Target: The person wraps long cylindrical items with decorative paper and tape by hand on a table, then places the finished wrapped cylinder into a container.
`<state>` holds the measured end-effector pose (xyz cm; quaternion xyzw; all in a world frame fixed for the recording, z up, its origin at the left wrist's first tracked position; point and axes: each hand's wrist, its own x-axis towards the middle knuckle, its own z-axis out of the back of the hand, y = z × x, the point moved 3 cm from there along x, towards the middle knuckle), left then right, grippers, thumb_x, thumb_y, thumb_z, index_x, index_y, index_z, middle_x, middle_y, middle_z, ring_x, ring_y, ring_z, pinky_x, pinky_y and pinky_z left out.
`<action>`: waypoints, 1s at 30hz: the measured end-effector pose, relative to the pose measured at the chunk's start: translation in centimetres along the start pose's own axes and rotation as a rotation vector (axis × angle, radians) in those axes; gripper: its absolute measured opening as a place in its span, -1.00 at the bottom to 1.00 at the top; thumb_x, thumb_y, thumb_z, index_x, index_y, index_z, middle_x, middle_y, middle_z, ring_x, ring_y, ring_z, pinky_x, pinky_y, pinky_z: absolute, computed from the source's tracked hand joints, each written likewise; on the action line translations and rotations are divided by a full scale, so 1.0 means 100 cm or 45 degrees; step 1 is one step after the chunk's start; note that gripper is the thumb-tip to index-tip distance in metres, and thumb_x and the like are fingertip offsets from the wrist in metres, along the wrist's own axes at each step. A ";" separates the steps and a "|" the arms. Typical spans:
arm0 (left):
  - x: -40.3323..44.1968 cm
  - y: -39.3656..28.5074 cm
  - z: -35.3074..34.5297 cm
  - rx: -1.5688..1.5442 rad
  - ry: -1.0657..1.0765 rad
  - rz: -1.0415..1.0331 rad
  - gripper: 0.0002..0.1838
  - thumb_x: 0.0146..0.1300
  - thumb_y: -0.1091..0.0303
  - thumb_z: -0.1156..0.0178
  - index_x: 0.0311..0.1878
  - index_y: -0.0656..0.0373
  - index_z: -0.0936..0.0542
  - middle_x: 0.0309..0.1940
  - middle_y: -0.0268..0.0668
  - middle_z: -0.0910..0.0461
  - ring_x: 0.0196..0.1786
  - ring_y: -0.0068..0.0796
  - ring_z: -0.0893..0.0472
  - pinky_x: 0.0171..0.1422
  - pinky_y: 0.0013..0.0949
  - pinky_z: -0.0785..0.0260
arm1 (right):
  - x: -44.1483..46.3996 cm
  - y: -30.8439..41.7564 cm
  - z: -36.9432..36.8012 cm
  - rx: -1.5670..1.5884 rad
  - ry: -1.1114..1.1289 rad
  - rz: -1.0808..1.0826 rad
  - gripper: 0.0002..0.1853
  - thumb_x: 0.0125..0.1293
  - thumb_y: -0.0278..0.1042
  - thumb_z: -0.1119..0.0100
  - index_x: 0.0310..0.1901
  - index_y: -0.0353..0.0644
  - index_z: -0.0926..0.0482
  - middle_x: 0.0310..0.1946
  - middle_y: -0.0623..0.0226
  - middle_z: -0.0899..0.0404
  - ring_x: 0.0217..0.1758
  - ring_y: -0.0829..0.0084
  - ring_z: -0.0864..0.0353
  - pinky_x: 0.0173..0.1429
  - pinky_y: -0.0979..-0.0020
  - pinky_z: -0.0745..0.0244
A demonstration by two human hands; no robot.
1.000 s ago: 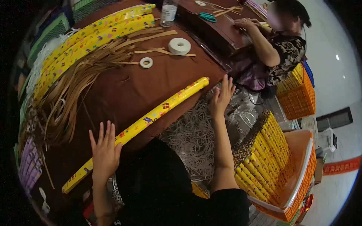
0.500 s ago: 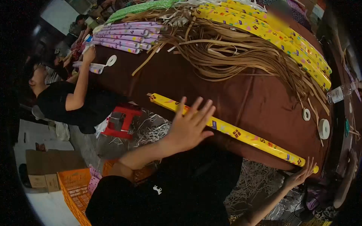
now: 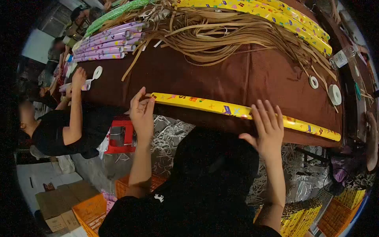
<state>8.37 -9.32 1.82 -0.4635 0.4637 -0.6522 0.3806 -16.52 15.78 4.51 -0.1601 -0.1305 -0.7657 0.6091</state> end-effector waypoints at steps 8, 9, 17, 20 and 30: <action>-0.021 0.007 -0.001 -0.261 0.071 0.103 -0.48 0.29 0.70 -0.16 0.31 0.28 -0.36 0.19 -0.26 -0.38 -0.06 -0.59 -0.57 -0.02 -0.54 -0.46 | 0.080 0.108 -0.028 0.434 -0.227 0.085 -0.52 0.13 -0.23 -0.40 0.08 -0.22 -0.57 -0.01 0.26 -0.64 0.05 0.23 -0.60 0.19 0.19 -0.50; -0.023 0.010 0.000 -0.236 0.067 0.123 -0.48 0.29 0.69 -0.17 0.31 0.31 -0.36 0.16 -0.23 -0.43 -0.04 -0.59 -0.56 0.03 -0.54 -0.45 | 0.088 0.116 -0.026 0.481 -0.285 0.075 -0.62 0.12 -0.37 -0.38 -0.01 -0.25 -0.61 -0.09 0.25 -0.67 -0.03 0.24 -0.64 0.11 0.20 -0.54; -0.024 0.005 -0.001 -0.318 0.048 0.162 -0.43 0.23 0.70 -0.23 0.30 0.31 -0.33 0.05 -0.21 -0.49 -0.02 -0.58 -0.54 0.08 -0.55 -0.43 | 0.098 0.149 -0.046 0.470 -0.290 0.158 -0.67 0.08 -0.51 -0.22 -0.05 -0.28 -0.61 -0.06 0.20 -0.67 0.03 0.25 -0.66 0.17 0.24 -0.54; -0.024 0.003 -0.003 -0.252 0.045 0.190 -0.42 0.23 0.71 -0.23 0.31 0.30 -0.31 -0.02 -0.21 -0.53 -0.05 -0.57 -0.55 0.06 -0.55 -0.44 | 0.095 0.156 -0.048 0.406 -0.326 0.108 -0.70 0.10 -0.55 -0.19 -0.08 -0.32 -0.62 -0.06 0.17 -0.67 0.06 0.24 -0.67 0.20 0.23 -0.53; -0.023 0.006 0.000 -0.141 0.110 0.181 -0.55 0.33 0.68 -0.09 0.29 0.32 -0.38 0.12 -0.18 -0.53 0.02 -0.57 -0.56 0.09 -0.52 -0.43 | 0.081 0.164 -0.061 0.374 -0.519 0.078 -0.78 0.26 -0.50 -0.11 -0.12 -0.41 -0.64 -0.02 0.03 -0.66 0.16 0.15 -0.63 0.30 0.15 -0.48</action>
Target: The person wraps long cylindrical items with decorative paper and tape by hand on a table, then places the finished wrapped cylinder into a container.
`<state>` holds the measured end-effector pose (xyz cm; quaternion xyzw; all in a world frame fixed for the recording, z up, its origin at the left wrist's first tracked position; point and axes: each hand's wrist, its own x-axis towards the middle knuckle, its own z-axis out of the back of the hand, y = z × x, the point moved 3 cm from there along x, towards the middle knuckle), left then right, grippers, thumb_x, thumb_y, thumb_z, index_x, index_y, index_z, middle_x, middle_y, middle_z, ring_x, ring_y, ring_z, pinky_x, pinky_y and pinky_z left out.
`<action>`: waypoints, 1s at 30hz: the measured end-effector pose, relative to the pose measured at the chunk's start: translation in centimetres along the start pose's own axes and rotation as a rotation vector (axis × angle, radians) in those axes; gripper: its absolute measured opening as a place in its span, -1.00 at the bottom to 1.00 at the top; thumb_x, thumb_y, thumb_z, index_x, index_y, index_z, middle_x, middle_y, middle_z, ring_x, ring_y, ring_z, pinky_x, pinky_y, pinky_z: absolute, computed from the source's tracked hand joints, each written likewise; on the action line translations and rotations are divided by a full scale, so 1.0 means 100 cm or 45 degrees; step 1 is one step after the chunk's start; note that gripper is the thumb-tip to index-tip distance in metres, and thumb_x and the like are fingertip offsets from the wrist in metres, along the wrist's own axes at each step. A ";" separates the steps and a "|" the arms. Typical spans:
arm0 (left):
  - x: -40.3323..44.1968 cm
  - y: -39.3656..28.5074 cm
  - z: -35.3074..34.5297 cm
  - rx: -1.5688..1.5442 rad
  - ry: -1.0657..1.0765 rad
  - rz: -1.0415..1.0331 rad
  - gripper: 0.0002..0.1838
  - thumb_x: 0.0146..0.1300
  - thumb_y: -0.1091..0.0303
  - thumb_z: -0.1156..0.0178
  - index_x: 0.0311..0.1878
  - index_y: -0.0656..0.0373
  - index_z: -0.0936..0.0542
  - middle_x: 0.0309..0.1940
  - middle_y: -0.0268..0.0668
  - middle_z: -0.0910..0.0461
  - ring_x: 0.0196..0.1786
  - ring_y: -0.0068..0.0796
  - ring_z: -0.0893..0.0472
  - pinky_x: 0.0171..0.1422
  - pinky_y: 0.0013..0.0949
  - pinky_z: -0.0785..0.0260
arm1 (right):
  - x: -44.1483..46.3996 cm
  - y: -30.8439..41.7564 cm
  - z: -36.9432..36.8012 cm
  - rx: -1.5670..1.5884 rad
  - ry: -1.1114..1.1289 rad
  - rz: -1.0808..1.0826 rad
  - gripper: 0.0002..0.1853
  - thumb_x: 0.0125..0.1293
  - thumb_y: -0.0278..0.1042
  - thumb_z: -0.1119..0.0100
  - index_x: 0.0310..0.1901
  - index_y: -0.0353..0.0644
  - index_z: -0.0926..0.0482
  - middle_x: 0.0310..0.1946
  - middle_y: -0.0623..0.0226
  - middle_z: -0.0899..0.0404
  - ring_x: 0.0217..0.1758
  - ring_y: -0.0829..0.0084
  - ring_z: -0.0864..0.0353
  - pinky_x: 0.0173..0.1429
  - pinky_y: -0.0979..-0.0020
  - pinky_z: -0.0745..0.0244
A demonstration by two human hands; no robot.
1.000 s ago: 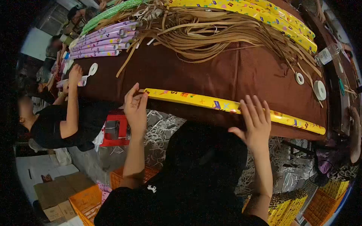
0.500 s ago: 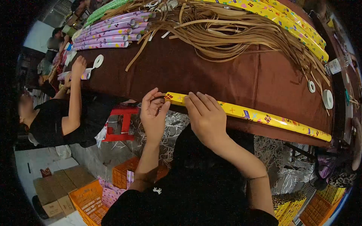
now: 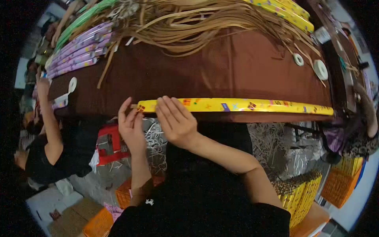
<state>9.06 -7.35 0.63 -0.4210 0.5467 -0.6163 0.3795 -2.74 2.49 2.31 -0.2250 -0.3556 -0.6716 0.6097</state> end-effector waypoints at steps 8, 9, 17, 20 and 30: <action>0.005 -0.006 -0.010 0.030 -0.059 0.111 -0.57 0.33 0.53 -0.24 0.24 0.33 -0.42 -0.06 -0.23 -0.63 -0.15 -0.64 -0.59 0.01 -0.55 -0.41 | -0.005 0.002 -0.002 -0.026 -0.052 0.000 -0.72 0.27 -0.47 -0.08 -0.05 -0.40 -0.64 0.05 0.03 -0.63 0.20 0.13 -0.60 0.31 0.13 -0.46; 0.006 -0.004 -0.009 0.080 -0.042 0.060 -0.55 0.32 0.53 -0.24 0.25 0.31 -0.41 -0.07 -0.23 -0.64 -0.15 -0.65 -0.58 0.01 -0.55 -0.40 | -0.006 0.001 -0.002 -0.023 -0.019 -0.001 -0.71 0.28 -0.45 -0.10 -0.03 -0.39 -0.63 0.08 0.03 -0.61 0.22 0.11 -0.58 0.32 0.12 -0.44; 0.012 -0.008 -0.003 0.190 0.015 0.016 -0.43 0.27 0.54 -0.30 0.32 0.25 -0.33 -0.25 -0.29 -0.66 -0.20 -0.67 -0.55 -0.04 -0.60 -0.35 | -0.018 -0.010 0.027 -0.131 0.322 -0.252 -0.23 0.11 0.16 -0.31 0.34 -0.01 -0.42 0.40 0.22 -0.31 0.51 -0.07 -0.16 0.49 -0.27 0.04; 0.016 -0.006 0.000 0.176 0.056 0.033 -0.40 0.26 0.53 -0.32 0.34 0.24 -0.31 -0.30 -0.32 -0.64 -0.21 -0.67 -0.52 -0.04 -0.60 -0.33 | -0.039 -0.052 0.072 -0.426 0.450 -0.385 -0.21 0.16 0.38 -0.15 0.37 0.12 -0.41 0.44 0.29 -0.26 0.53 -0.04 -0.12 0.50 -0.27 0.11; 0.023 0.006 0.008 0.298 0.080 -0.046 -0.80 0.29 0.52 -0.29 -0.06 0.40 -0.63 0.16 -0.32 -0.46 -0.18 -0.66 -0.52 0.02 -0.59 -0.33 | -0.071 -0.078 0.084 -0.599 0.436 -0.374 -0.03 0.18 0.62 0.16 0.41 -0.01 -0.36 0.46 0.28 -0.26 0.57 0.11 -0.10 0.58 -0.07 0.33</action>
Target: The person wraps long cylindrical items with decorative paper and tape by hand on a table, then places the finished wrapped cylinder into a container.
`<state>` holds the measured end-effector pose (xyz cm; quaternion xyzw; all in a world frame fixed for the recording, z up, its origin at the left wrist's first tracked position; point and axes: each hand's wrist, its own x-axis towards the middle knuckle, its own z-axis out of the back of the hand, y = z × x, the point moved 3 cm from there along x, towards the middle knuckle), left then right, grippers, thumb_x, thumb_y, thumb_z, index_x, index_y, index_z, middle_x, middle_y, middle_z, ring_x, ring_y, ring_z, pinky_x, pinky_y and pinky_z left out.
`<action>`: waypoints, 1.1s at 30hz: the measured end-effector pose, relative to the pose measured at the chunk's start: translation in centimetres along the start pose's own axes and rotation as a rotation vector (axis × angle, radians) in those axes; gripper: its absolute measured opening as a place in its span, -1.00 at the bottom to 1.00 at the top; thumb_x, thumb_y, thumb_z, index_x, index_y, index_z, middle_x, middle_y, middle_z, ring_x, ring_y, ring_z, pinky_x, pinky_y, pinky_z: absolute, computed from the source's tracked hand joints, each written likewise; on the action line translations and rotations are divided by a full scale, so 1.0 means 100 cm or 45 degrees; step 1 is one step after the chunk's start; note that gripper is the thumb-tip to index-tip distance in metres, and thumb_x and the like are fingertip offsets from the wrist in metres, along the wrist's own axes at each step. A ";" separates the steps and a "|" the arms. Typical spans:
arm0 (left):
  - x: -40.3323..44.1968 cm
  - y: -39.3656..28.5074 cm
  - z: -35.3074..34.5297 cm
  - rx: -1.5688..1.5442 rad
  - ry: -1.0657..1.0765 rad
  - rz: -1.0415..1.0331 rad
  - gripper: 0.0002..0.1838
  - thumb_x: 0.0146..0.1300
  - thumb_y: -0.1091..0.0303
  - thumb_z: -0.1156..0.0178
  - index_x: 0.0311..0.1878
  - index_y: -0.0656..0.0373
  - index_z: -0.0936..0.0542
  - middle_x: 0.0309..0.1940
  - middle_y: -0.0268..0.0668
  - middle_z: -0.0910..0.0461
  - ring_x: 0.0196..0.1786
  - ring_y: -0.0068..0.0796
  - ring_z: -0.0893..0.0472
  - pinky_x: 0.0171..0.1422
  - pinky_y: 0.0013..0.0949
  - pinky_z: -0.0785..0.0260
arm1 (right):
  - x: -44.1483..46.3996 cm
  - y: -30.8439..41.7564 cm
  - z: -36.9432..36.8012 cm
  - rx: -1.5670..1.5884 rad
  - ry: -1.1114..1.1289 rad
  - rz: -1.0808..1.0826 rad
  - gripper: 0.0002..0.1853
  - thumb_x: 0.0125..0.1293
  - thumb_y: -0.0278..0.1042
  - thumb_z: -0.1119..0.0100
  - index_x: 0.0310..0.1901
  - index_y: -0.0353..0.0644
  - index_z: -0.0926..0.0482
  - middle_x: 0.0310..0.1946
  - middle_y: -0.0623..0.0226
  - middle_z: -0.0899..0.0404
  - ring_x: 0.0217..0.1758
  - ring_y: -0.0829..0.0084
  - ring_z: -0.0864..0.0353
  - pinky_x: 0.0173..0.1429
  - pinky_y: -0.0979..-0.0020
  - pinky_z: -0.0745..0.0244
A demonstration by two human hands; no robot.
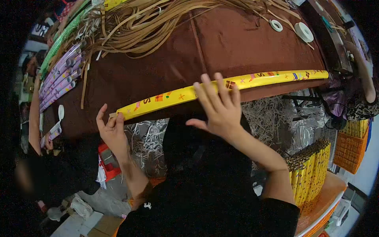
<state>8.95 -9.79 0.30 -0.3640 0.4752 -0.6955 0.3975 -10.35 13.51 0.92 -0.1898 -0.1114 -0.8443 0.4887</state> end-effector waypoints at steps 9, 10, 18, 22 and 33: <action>0.001 -0.001 0.001 -0.146 0.076 0.014 -0.71 0.32 0.56 -0.23 0.07 0.39 -0.49 0.29 -0.30 -0.40 -0.07 -0.61 -0.60 0.05 -0.57 -0.39 | 0.045 0.143 -0.020 0.656 0.056 0.424 0.02 0.22 0.48 0.14 0.40 -0.37 -0.26 0.46 0.11 -0.21 0.57 0.25 -0.08 0.61 0.13 0.20; 0.002 -0.002 0.001 -0.161 0.084 0.008 -0.65 0.32 0.57 -0.23 0.15 0.36 -0.44 0.28 -0.28 -0.42 -0.05 -0.60 -0.60 0.05 -0.57 -0.40 | 0.044 0.142 -0.019 0.652 0.053 0.412 0.02 0.22 0.48 0.14 0.40 -0.37 -0.26 0.46 0.11 -0.21 0.57 0.25 -0.08 0.61 0.13 0.20; 0.010 0.010 0.007 -0.023 0.067 0.119 -0.83 0.31 0.50 -0.27 -0.31 0.49 -0.64 0.21 -0.38 -0.35 -0.13 -0.64 -0.53 0.04 -0.54 -0.32 | -0.001 0.035 -0.002 0.181 0.056 0.196 -0.04 0.18 0.53 0.07 0.39 -0.12 -0.36 0.43 0.27 -0.29 0.54 0.34 -0.19 0.57 -0.04 0.18; 0.010 0.010 0.006 -0.073 0.077 0.114 -0.81 0.30 0.50 -0.28 -0.32 0.51 -0.63 0.21 -0.38 -0.35 -0.13 -0.64 -0.53 0.04 -0.54 -0.32 | -0.038 -0.040 0.003 -0.232 0.070 0.063 -0.01 0.14 0.63 0.16 0.41 -0.01 -0.34 0.43 0.40 -0.31 0.53 0.36 -0.20 0.57 -0.14 0.36; 0.007 -0.014 -0.002 -0.259 0.131 0.163 -0.57 0.30 0.63 -0.20 0.19 0.26 -0.33 -0.44 -0.41 -0.50 -0.24 -0.70 -0.46 -0.10 -0.67 -0.28 | -0.046 -0.105 0.020 -0.163 -0.114 -0.216 -0.05 0.37 0.50 0.46 0.45 -0.22 -0.23 0.47 0.11 -0.21 0.58 0.02 -0.05 0.60 -0.09 0.43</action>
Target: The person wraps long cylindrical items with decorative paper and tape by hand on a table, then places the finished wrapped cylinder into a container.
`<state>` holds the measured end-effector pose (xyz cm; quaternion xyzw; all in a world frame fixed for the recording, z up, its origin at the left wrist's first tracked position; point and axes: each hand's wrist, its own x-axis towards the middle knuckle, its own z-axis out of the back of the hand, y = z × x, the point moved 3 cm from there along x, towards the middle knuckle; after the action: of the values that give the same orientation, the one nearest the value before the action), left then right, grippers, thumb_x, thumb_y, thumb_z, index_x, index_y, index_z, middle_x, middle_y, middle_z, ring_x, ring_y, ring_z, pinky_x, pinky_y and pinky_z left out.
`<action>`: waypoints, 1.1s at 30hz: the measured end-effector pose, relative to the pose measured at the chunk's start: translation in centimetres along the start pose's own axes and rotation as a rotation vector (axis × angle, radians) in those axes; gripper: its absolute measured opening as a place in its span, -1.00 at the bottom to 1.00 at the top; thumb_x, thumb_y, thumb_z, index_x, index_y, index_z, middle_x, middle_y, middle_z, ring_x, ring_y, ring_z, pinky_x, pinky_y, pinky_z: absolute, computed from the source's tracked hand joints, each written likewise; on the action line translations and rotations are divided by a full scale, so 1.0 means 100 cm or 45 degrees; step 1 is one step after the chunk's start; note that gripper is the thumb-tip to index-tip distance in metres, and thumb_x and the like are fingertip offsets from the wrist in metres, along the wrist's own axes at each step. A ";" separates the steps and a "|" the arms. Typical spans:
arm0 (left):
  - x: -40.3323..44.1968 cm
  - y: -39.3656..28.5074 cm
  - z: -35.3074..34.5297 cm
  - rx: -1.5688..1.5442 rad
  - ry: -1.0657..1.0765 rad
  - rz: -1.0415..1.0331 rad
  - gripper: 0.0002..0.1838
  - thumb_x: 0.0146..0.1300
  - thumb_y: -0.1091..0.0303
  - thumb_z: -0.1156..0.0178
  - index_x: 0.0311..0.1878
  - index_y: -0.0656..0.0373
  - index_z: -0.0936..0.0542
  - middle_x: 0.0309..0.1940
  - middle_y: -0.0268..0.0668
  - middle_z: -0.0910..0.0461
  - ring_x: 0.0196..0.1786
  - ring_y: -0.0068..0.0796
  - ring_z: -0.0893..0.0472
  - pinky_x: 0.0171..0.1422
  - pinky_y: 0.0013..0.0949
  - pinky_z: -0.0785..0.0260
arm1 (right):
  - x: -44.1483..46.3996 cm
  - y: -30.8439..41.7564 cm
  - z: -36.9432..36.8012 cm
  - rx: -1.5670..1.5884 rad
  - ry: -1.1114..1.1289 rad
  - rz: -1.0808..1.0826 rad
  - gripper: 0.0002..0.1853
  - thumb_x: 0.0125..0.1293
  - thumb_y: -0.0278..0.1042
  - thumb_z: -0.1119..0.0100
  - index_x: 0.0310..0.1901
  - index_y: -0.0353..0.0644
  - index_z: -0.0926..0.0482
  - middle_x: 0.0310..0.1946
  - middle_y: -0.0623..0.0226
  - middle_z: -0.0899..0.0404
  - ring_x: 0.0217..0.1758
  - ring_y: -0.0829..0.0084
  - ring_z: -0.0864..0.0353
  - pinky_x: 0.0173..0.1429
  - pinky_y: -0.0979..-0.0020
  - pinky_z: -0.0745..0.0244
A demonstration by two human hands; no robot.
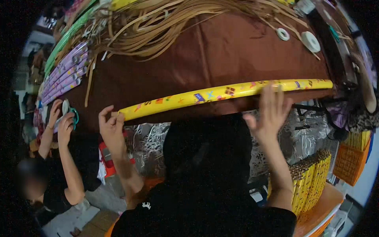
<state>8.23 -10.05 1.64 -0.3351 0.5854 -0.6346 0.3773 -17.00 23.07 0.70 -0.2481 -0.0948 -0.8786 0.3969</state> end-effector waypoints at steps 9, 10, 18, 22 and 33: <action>0.001 0.007 0.004 0.065 -0.001 -0.030 -0.60 0.41 0.56 -0.12 0.27 0.22 -0.31 -0.31 -0.40 -0.50 -0.16 -0.69 -0.46 0.09 -0.57 -0.28 | 0.056 0.174 0.002 0.840 0.096 0.409 -0.03 0.20 0.47 0.05 0.41 -0.24 -0.27 0.46 0.20 -0.22 0.56 0.21 -0.13 0.57 0.00 0.12; 0.000 0.008 0.001 0.058 0.012 -0.032 -0.60 0.41 0.56 -0.12 0.27 0.22 -0.31 -0.31 -0.40 -0.50 -0.16 -0.69 -0.46 0.09 -0.57 -0.28 | 0.052 0.169 -0.003 0.847 0.139 0.366 -0.03 0.19 0.48 0.06 0.40 -0.22 -0.29 0.46 0.19 -0.23 0.55 0.21 -0.14 0.56 -0.03 0.12; 0.000 0.009 -0.004 0.226 -0.102 -0.098 -0.65 0.44 0.52 -0.10 0.24 0.21 -0.36 -0.40 -0.51 -0.35 -0.27 -0.74 -0.30 -0.06 -0.67 -0.15 | 0.016 -0.011 -0.015 -0.002 -0.127 0.133 -0.09 0.21 0.62 0.27 0.30 0.03 -0.49 0.37 0.36 -0.40 0.52 0.14 -0.22 0.52 -0.25 0.26; 0.003 0.012 0.004 0.246 -0.066 -0.081 -0.66 0.44 0.51 -0.11 0.24 0.22 -0.37 -0.39 -0.51 -0.35 -0.27 -0.75 -0.31 -0.05 -0.67 -0.15 | 0.013 -0.072 -0.005 -0.026 -0.144 -0.083 -0.15 0.31 0.52 0.29 0.31 -0.04 -0.48 0.37 0.27 -0.39 0.52 0.05 -0.19 0.55 -0.18 0.35; 0.008 0.019 0.015 0.289 0.011 -0.099 -0.62 0.45 0.36 -0.12 0.27 0.13 -0.34 -0.18 -0.33 -0.47 -0.13 -0.54 -0.52 -0.24 -0.41 -0.58 | 0.025 0.015 -0.006 0.937 -0.128 -0.729 -0.35 0.29 -0.31 -0.27 0.41 -0.10 -0.32 0.57 0.13 0.08 0.65 0.01 0.38 0.55 -0.13 0.60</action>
<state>9.30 -11.48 -0.18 -0.3098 0.4979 -0.7125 0.3852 -17.55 20.24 1.46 -0.0969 -0.4837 -0.8477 0.1949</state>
